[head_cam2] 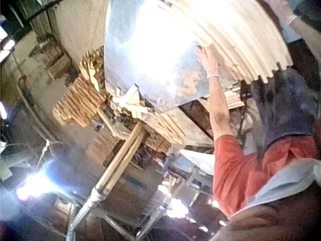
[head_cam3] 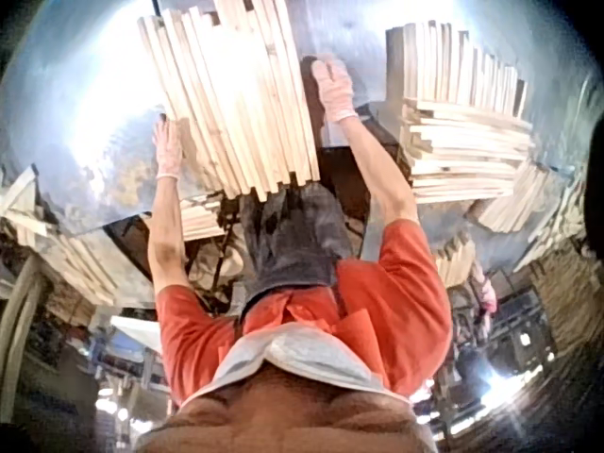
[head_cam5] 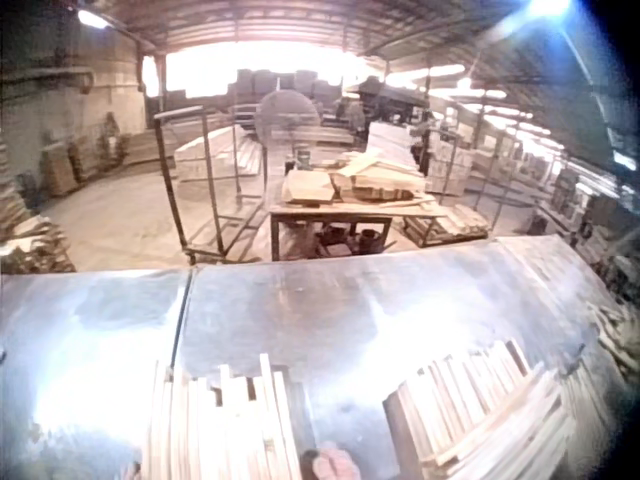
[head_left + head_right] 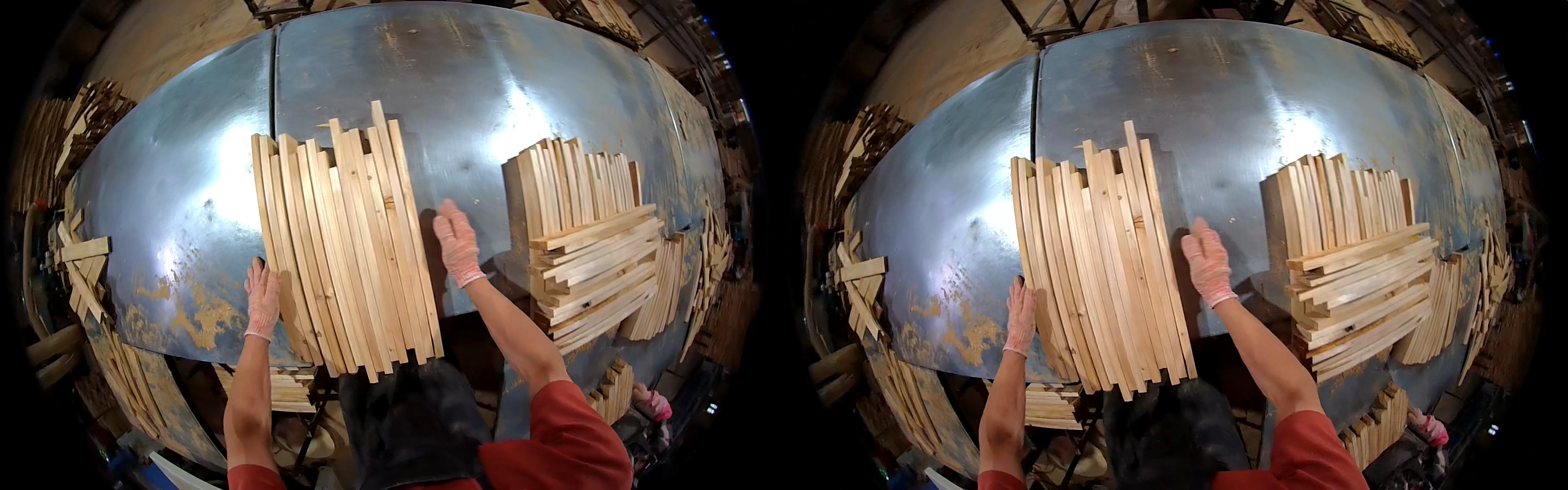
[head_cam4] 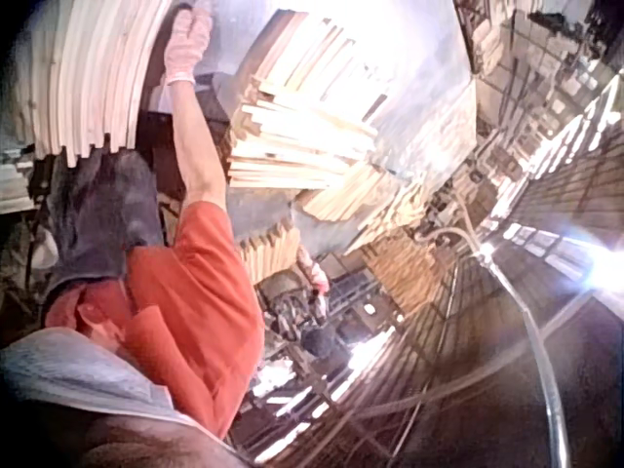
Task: The person picks up stacks of wooden planks from a metal table and places them onto a conveyor belt. They repeatedly gather planks, align them, and transfer them to the belt, occasionally walking to retrieve more planks from a nearby pile.
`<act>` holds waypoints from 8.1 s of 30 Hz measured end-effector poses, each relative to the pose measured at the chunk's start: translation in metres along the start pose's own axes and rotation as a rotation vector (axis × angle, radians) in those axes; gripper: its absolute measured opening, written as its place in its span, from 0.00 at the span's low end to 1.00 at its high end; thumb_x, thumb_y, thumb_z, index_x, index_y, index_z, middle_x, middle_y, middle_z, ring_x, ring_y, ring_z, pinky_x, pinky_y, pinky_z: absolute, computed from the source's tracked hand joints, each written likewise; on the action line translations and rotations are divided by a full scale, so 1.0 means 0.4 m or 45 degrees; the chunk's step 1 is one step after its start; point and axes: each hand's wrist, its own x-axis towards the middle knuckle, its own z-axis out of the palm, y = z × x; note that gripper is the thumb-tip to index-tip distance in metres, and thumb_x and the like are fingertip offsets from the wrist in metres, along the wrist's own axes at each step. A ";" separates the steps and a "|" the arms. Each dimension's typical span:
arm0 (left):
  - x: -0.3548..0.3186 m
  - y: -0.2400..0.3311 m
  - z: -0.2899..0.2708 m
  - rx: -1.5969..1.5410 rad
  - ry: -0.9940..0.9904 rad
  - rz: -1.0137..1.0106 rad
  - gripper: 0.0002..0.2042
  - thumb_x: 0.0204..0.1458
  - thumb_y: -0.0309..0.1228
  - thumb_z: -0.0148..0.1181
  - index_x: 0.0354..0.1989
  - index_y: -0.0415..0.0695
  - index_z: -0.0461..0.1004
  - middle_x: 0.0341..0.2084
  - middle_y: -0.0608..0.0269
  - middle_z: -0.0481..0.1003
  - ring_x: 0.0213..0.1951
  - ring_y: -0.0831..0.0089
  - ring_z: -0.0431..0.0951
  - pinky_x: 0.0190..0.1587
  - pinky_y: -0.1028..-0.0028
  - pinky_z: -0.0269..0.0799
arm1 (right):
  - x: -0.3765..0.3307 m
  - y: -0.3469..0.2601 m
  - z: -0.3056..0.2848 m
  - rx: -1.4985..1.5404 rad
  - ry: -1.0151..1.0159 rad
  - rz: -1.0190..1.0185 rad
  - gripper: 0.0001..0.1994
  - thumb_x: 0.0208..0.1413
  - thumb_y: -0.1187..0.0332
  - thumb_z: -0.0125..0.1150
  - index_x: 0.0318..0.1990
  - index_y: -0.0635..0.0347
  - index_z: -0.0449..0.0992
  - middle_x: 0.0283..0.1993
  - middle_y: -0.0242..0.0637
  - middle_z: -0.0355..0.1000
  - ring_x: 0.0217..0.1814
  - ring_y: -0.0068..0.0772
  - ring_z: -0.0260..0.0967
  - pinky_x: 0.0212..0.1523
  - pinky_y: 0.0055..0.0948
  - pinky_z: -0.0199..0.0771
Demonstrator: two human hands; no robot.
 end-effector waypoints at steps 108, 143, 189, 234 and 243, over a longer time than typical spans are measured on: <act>-4.466 -2.332 0.400 -0.194 0.914 -1.750 0.52 0.66 0.71 0.37 0.85 0.39 0.42 0.85 0.41 0.39 0.85 0.46 0.35 0.82 0.45 0.21 | -4.815 -0.574 0.814 -0.007 -2.454 0.185 0.10 0.67 0.66 0.61 0.49 0.63 0.77 0.40 0.38 0.79 0.38 0.34 0.79 0.39 0.36 0.83; -4.262 -1.651 0.757 -2.056 0.562 0.363 0.21 0.74 0.35 0.53 0.62 0.28 0.79 0.60 0.48 0.82 0.62 0.62 0.80 0.68 0.64 0.72 | -4.198 -0.245 -0.053 -0.321 -2.924 0.480 0.34 0.74 0.54 0.62 0.78 0.69 0.64 0.72 0.42 0.73 0.72 0.29 0.70 0.73 0.32 0.69; -3.079 -1.302 1.145 -1.164 -0.283 -0.640 0.17 0.66 0.48 0.58 0.26 0.55 0.69 0.19 0.71 0.67 0.15 0.70 0.62 0.17 0.68 0.50 | -3.588 0.671 -1.033 -0.674 -0.214 0.903 0.30 0.69 0.45 0.51 0.57 0.65 0.84 0.65 0.57 0.77 0.71 0.60 0.72 0.68 0.51 0.73; -2.457 0.390 1.399 -0.858 -0.558 0.210 0.31 0.67 0.42 0.65 0.72 0.39 0.64 0.41 0.63 0.78 0.41 0.71 0.75 0.47 0.67 0.75 | -2.444 0.697 -2.039 0.003 1.300 0.740 0.40 0.69 0.58 0.64 0.81 0.69 0.55 0.75 0.54 0.69 0.74 0.45 0.69 0.74 0.35 0.64; -2.278 0.348 1.255 -0.685 -0.220 0.171 0.25 0.69 0.48 0.61 0.59 0.35 0.77 0.41 0.60 0.80 0.43 0.68 0.78 0.50 0.66 0.75 | -2.597 0.621 -1.868 0.370 0.553 0.567 0.29 0.71 0.63 0.66 0.72 0.73 0.70 0.68 0.49 0.76 0.70 0.35 0.74 0.73 0.34 0.70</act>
